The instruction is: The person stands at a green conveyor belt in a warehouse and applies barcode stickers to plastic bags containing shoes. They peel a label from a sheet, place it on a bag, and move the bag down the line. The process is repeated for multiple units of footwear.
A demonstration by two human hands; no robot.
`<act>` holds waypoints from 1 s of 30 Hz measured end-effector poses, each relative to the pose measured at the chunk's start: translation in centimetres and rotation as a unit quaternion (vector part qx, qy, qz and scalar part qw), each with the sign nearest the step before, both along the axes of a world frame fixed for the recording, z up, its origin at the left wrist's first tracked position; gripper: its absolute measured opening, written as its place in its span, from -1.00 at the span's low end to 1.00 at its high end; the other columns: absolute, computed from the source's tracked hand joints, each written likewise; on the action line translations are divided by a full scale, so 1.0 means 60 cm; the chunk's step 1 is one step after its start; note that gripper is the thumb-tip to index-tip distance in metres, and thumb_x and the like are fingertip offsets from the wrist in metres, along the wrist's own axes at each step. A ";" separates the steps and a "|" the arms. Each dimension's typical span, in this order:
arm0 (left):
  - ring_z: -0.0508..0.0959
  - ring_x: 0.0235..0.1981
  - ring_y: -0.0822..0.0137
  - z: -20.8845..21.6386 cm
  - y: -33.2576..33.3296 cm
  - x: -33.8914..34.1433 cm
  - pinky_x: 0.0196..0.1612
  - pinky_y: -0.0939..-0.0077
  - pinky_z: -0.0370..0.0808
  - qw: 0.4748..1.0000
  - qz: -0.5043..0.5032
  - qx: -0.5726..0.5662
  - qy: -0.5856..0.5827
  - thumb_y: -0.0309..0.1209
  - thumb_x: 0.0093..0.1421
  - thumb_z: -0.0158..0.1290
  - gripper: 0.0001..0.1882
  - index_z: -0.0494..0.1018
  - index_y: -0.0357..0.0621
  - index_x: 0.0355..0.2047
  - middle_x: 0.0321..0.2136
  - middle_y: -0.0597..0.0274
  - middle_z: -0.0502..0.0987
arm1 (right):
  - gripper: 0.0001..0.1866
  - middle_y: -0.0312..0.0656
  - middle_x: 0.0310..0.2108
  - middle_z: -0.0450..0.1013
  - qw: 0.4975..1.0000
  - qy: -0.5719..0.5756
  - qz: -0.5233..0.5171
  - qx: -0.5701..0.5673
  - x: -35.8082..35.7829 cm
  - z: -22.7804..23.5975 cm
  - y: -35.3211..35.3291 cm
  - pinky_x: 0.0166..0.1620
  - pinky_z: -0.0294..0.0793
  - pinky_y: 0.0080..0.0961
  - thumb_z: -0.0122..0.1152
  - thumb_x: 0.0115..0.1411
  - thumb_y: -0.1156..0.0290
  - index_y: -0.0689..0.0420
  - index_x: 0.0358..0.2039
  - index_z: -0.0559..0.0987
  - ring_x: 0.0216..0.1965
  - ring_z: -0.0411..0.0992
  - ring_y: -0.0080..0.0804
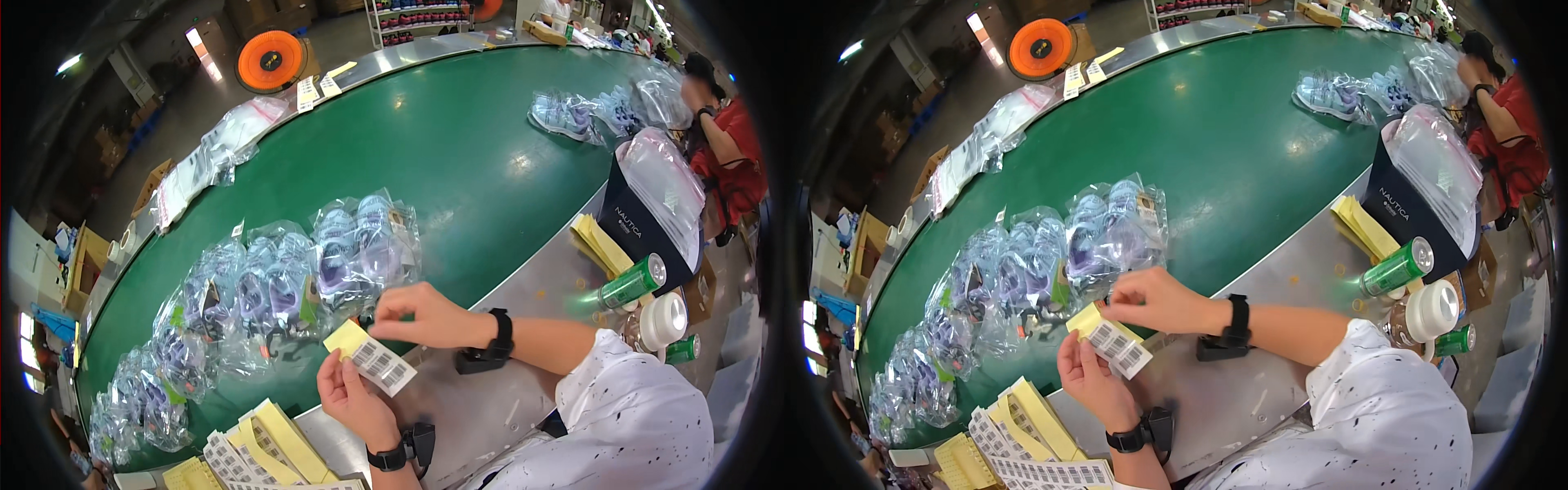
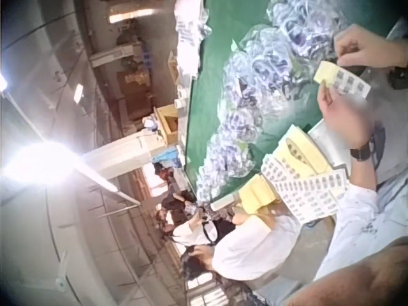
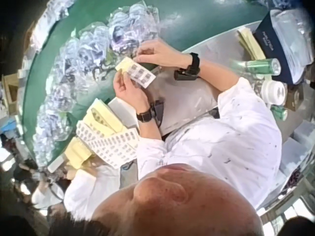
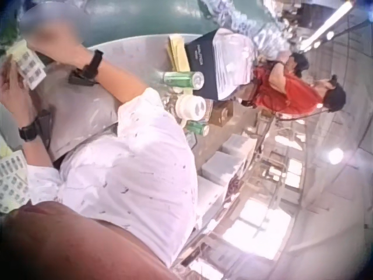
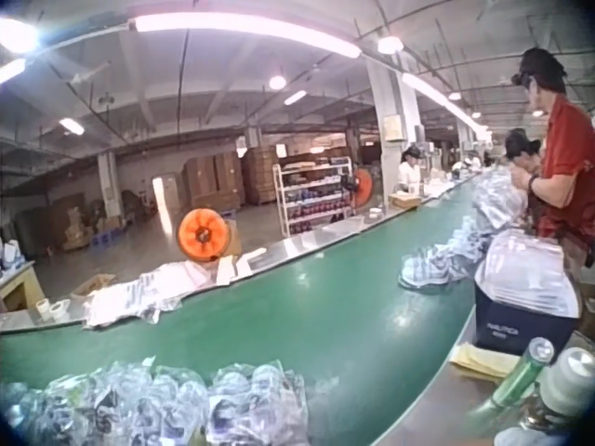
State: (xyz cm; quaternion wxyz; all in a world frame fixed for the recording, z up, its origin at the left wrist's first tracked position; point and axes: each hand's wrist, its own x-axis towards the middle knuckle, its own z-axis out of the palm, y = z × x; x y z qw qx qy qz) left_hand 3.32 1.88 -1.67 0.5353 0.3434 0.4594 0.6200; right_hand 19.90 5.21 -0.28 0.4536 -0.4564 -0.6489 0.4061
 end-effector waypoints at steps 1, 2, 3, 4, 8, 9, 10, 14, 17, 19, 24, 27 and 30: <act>0.50 -0.31 0.50 0.002 -0.003 0.000 -0.25 0.64 0.45 1.000 -0.007 -0.001 0.003 -0.58 0.24 -0.09 -0.78 0.36 -0.33 -0.10 -0.27 0.19 0.50 | -0.82 -0.23 -0.45 0.48 0.997 0.013 0.040 -0.068 0.001 -0.003 -0.022 -0.32 0.39 -0.55 0.23 0.10 0.40 0.27 -0.42 0.54 -0.42 0.42 -0.50; 0.50 -0.33 0.51 0.002 -0.005 0.001 -0.26 0.64 0.45 1.000 -0.014 -0.002 0.006 -0.59 0.24 -0.10 -0.78 0.35 -0.33 -0.10 -0.28 0.21 0.50 | -0.83 -0.27 -0.45 0.47 0.987 0.026 0.080 -0.136 0.001 -0.005 -0.038 -0.30 0.39 -0.56 0.24 0.10 0.42 0.28 -0.40 0.53 -0.41 0.41 -0.55; 0.50 -0.31 0.50 0.002 -0.004 0.002 -0.23 0.63 0.44 0.999 -0.037 -0.007 0.017 -0.59 0.23 -0.07 -0.75 0.35 -0.34 -0.07 -0.28 0.20 0.51 | -0.82 -0.30 -0.50 0.45 0.988 0.016 0.094 -0.120 0.004 -0.007 -0.045 -0.33 0.38 -0.60 0.25 0.10 0.42 0.30 -0.38 0.54 -0.42 0.38 -0.65; 0.51 -0.29 0.50 0.002 -0.004 0.006 -0.22 0.63 0.44 0.997 -0.066 -0.011 0.024 -0.60 0.21 -0.05 -0.75 0.37 -0.34 -0.08 -0.27 0.17 0.52 | -0.83 -0.31 -0.51 0.45 0.987 0.016 0.070 -0.147 0.012 -0.009 -0.053 -0.33 0.38 -0.61 0.25 0.10 0.43 0.30 -0.38 0.55 -0.42 0.37 -0.67; 0.51 -0.24 0.50 0.000 -0.005 0.008 -0.16 0.66 0.42 0.982 -0.178 -0.032 0.048 -0.61 0.18 0.00 -0.70 0.37 -0.35 -0.05 -0.25 0.13 0.55 | -0.89 -0.34 -0.46 0.49 0.971 0.085 0.025 -0.221 0.026 -0.031 -0.070 -0.34 0.38 -0.70 0.21 0.13 0.51 0.31 -0.40 0.57 -0.44 0.35 -0.74; 0.51 -0.23 0.51 0.002 -0.007 0.008 -0.15 0.66 0.41 0.976 -0.208 -0.036 0.048 -0.60 0.18 0.00 -0.68 0.36 -0.35 -0.03 -0.25 0.14 0.55 | -0.86 -0.37 -0.56 0.44 0.970 0.119 0.017 -0.213 0.019 -0.036 -0.076 -0.42 0.31 -0.71 0.23 0.12 0.45 0.28 -0.46 0.56 -0.50 0.29 -0.76; 0.51 -0.22 0.51 0.004 -0.005 0.008 -0.14 0.66 0.40 0.975 -0.213 -0.038 0.045 -0.60 0.17 0.01 -0.67 0.36 -0.35 -0.03 -0.24 0.13 0.55 | -0.81 -0.41 -0.65 0.38 0.968 0.149 0.010 -0.201 0.015 -0.038 -0.077 -0.51 0.24 -0.71 0.25 0.12 0.40 0.26 -0.52 0.54 -0.57 0.23 -0.78; 0.52 -0.25 0.52 0.001 -0.003 0.009 -0.17 0.68 0.42 0.975 -0.214 -0.043 0.038 -0.60 0.17 0.03 -0.66 0.37 -0.34 -0.02 -0.26 0.13 0.56 | -0.80 -0.42 -0.64 0.37 0.966 0.130 0.046 -0.218 0.022 -0.056 -0.073 -0.51 0.23 -0.71 0.24 0.13 0.41 0.25 -0.54 0.50 -0.56 0.24 -0.78; 0.51 -0.28 0.54 0.001 -0.002 0.008 -0.19 0.69 0.40 0.974 -0.218 -0.056 0.038 -0.60 0.16 0.04 -0.68 0.39 -0.34 -0.04 -0.29 0.17 0.56 | -0.84 -0.42 -0.59 0.37 0.966 0.114 0.059 -0.226 0.023 -0.051 -0.078 -0.45 0.27 -0.72 0.23 0.13 0.46 0.25 -0.52 0.50 -0.51 0.26 -0.77; 0.49 -0.32 0.57 -0.001 -0.003 0.008 -0.23 0.72 0.37 0.972 -0.217 -0.060 0.069 -0.59 0.16 0.04 -0.71 0.41 -0.33 -0.08 -0.33 0.23 0.56 | -0.91 -0.38 -0.48 0.40 0.968 0.059 0.065 -0.237 0.031 -0.050 -0.078 -0.33 0.36 -0.73 0.20 0.15 0.51 0.25 -0.46 0.54 -0.41 0.33 -0.75; 0.39 -0.49 0.70 -0.013 -0.007 0.013 -0.42 0.82 0.27 0.966 -0.196 -0.042 0.162 -0.57 0.16 0.06 -0.80 0.47 -0.33 -0.18 -0.52 0.40 0.50 | -0.93 -0.30 -0.35 0.39 0.987 0.124 -0.085 -0.050 0.020 -0.033 -0.071 -0.30 0.36 -0.65 0.21 0.09 0.57 0.24 -0.38 0.57 -0.35 0.37 -0.60; 0.36 -0.54 0.71 -0.016 -0.008 0.012 -0.46 0.81 0.24 0.961 -0.200 -0.041 0.189 -0.57 0.16 0.07 -0.81 0.48 -0.32 -0.20 -0.57 0.43 0.47 | -0.90 -0.28 -0.37 0.40 0.998 0.018 -0.053 0.005 0.031 -0.034 -0.072 -0.30 0.37 -0.61 0.23 0.05 0.58 0.22 -0.37 0.58 -0.37 0.39 -0.51; 0.36 -0.56 0.72 -0.011 -0.009 0.014 -0.47 0.81 0.22 0.962 -0.209 -0.048 0.171 -0.57 0.15 0.07 -0.81 0.48 -0.32 -0.20 -0.59 0.44 0.46 | -0.90 -0.25 -0.38 0.40 0.998 -0.012 -0.054 0.000 0.032 -0.037 -0.074 -0.30 0.38 -0.58 0.24 0.02 0.58 0.20 -0.39 0.60 -0.38 0.39 -0.47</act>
